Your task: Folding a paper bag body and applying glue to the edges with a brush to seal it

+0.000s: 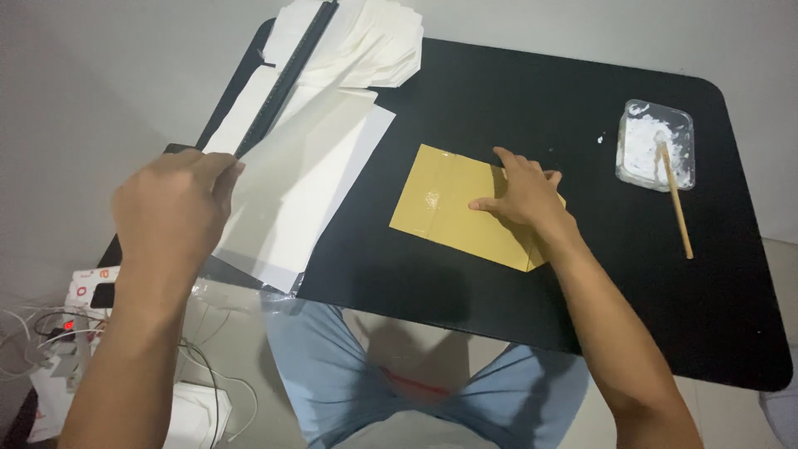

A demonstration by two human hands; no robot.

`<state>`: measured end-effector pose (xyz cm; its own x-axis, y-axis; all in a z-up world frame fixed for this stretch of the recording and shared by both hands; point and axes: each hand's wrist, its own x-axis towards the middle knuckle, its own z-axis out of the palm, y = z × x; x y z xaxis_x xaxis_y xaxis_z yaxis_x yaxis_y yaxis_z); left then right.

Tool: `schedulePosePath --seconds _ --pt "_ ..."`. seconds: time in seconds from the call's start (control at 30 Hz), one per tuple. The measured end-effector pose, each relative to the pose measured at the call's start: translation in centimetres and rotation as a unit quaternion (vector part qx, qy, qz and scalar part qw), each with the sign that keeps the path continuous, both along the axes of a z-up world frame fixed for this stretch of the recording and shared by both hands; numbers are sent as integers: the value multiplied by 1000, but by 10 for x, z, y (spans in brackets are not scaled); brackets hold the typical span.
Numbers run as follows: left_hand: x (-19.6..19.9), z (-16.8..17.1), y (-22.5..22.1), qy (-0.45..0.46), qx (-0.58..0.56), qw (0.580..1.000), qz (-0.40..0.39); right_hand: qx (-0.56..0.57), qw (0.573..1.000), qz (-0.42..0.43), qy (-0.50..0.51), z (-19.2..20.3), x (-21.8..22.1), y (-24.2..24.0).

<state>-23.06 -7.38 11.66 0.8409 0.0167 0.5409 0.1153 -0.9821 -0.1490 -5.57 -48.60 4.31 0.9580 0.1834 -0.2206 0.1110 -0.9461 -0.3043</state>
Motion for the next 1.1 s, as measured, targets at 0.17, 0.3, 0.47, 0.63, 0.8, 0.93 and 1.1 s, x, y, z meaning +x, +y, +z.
schedulePosePath --seconds 0.17,0.3,0.47,0.63,0.8,0.93,1.1 --pt "0 5 -26 52 -58 995 -62 20 1000 15 -12 19 -20 11" --pt "-9 37 -82 165 -120 978 -40 180 971 137 -77 54 -65 41" --pt "-3 4 -83 236 -133 959 -86 176 931 319 -18 34 -79 90" --pt "6 26 -76 339 -222 911 -81 152 927 343 14 38 -74 124" --pt "44 -5 5 203 -291 935 17 185 943 273 45 21 -62 130" --pt "60 -49 41 163 -238 956 45 201 948 242 50 17 -59 127" --pt "63 -87 61 143 -290 943 79 194 950 235 70 10 -58 124"
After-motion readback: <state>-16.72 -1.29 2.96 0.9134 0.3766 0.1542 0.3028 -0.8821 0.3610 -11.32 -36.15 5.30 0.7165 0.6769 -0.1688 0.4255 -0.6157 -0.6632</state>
